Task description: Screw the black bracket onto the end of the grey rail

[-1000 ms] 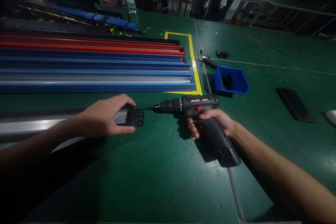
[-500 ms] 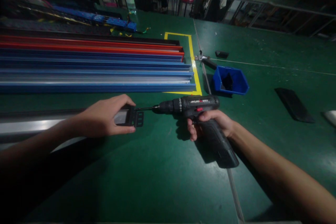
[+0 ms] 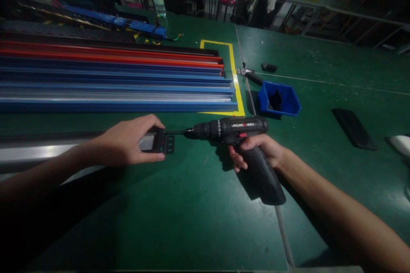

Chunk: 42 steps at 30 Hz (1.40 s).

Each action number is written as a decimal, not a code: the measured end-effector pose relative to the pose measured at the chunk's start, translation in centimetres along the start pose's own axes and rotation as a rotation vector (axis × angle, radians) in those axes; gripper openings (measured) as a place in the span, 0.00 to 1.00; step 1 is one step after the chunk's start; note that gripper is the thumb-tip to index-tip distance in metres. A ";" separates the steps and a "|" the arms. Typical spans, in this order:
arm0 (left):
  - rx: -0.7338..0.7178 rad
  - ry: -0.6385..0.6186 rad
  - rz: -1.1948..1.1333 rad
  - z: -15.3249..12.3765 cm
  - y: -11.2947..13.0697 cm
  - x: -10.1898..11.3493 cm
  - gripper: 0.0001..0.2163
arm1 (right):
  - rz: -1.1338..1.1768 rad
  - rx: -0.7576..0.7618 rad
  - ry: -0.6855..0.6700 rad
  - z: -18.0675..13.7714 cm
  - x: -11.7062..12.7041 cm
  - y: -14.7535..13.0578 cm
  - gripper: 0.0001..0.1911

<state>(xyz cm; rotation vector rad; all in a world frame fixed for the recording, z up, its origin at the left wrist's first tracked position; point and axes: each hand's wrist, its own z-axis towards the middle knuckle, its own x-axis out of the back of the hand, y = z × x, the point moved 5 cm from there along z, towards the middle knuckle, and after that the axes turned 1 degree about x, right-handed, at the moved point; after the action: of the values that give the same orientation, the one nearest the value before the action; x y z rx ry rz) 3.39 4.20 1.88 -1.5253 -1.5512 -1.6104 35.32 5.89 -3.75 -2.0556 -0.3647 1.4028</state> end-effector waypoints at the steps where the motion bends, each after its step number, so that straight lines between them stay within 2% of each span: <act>1: -0.001 -0.002 0.002 0.0 0.0 0.0 0.30 | -0.006 0.003 0.002 0.0 0.0 0.0 0.17; 25: -0.003 -0.003 0.008 -0.1 0.0 0.1 0.31 | -0.033 0.006 -0.003 -0.1 0.0 0.0 0.15; 34: -0.002 0.012 -0.003 -0.1 0.1 0.2 0.31 | -0.004 0.002 -0.038 0.0 0.1 0.1 0.18; 42: -0.002 0.003 -0.006 -0.2 0.2 0.2 0.30 | -0.012 -0.017 0.004 0.0 0.2 0.1 0.18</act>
<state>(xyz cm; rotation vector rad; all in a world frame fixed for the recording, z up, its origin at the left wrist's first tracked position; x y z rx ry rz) 3.42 4.04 2.18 -1.5207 -1.5543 -1.6172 35.45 5.94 -3.97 -2.0663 -0.3877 1.3926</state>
